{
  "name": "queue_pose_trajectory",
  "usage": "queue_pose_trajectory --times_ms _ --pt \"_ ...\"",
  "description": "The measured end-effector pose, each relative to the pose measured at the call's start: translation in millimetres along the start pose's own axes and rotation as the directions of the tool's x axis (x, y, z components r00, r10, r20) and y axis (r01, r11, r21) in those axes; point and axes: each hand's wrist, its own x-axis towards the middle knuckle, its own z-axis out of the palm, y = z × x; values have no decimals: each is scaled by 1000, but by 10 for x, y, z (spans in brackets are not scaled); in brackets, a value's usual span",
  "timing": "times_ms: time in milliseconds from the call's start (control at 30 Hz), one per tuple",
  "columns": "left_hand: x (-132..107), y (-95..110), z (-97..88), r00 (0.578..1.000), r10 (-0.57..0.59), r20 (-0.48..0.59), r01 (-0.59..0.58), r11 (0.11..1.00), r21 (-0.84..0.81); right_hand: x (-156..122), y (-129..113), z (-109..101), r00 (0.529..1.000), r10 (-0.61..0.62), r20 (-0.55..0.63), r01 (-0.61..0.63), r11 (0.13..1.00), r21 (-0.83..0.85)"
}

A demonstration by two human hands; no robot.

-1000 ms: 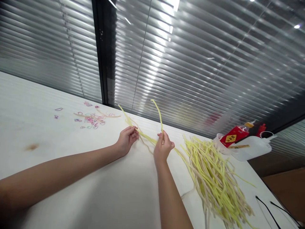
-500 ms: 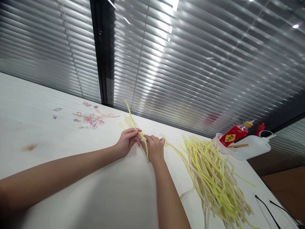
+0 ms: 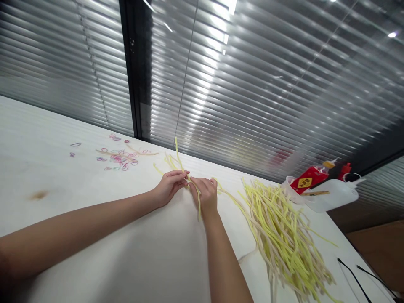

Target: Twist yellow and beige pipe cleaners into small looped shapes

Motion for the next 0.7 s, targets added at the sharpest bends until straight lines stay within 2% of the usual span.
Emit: queue_pose_trajectory --times_ms 300,500,700 --pt "-32 -25 16 989 -22 146 2 990 140 -8 45 6 999 -28 -19 29 999 26" --pt "-39 -39 22 987 -29 161 -1 984 179 -9 43 -20 1000 -21 -13 21 999 37" --pt "-9 -45 12 995 -15 95 -6 977 215 9 11 -28 999 -17 39 15 999 43"
